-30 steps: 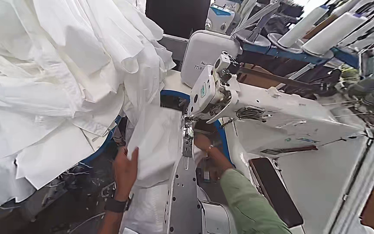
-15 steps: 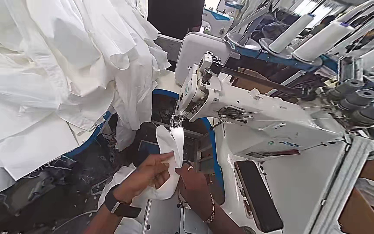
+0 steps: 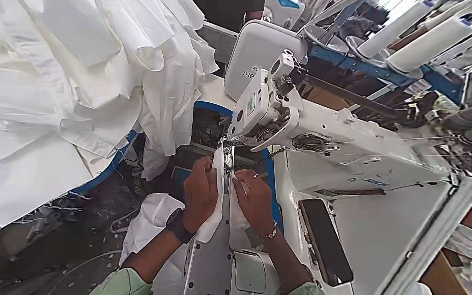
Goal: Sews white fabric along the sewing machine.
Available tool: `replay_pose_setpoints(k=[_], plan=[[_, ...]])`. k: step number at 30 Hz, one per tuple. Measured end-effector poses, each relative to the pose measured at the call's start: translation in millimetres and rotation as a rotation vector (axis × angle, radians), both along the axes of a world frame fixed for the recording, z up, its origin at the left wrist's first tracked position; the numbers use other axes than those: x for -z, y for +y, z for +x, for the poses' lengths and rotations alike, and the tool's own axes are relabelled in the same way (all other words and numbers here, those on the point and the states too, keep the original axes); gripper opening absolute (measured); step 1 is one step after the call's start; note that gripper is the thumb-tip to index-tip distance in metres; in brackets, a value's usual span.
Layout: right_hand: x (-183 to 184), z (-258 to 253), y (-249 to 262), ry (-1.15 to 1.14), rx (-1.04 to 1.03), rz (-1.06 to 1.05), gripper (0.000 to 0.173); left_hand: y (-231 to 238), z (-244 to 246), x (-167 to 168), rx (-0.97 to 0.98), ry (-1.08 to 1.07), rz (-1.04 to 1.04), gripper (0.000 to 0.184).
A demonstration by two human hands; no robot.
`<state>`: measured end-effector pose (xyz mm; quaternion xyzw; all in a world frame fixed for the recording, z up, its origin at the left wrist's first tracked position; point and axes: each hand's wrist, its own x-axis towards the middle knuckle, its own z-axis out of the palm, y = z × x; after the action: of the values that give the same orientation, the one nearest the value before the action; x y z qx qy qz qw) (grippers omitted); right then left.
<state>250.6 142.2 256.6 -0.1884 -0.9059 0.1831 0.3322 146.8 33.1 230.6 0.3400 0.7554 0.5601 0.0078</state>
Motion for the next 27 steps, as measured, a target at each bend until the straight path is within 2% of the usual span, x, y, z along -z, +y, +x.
replay_pose_setpoints(k=[1,3,6,8,10,12,14,17,21,24,25,27], plan=[[1,5,2,0.018,-0.027,-0.009,0.016,-4,3,1,0.025,-0.017,0.024,0.032],[1,13,5,0.022,-0.077,-0.073,0.015,-12,7,-5,0.112,-0.041,-0.116,0.033],[2,15,10,-0.033,-0.177,-0.123,0.016,-7,-2,-24,0.273,-0.097,-0.482,0.056],[1,16,12,-0.104,-0.229,-0.133,0.015,3,-13,-30,0.341,-0.108,-0.616,0.064],[0,18,12,-0.15,-0.258,-0.119,0.013,5,-16,-29,0.318,-0.112,-0.554,0.075],[-4,20,11,-0.188,-0.279,-0.122,0.012,-2,-10,-22,0.268,-0.072,-0.381,0.082],[-7,24,8,-0.237,-0.296,-0.134,0.012,-12,-5,-10,0.283,0.049,-0.286,0.063],[-12,25,8,-0.29,-0.309,-0.145,0.013,-14,-4,3,0.261,0.255,-0.253,0.041],[-11,24,9,-0.263,-0.325,-0.176,0.012,-5,-13,-5,0.324,0.255,-0.303,0.039],[-7,19,11,-0.185,-0.376,-0.386,0.014,0,-14,1,0.264,0.386,-0.197,0.032],[-6,13,11,-0.148,-0.399,-0.499,0.015,0,-13,2,0.259,0.381,-0.158,0.032],[-5,-1,9,-0.096,-0.414,-0.676,0.018,-5,-11,-1,0.309,0.232,-0.118,0.04]])
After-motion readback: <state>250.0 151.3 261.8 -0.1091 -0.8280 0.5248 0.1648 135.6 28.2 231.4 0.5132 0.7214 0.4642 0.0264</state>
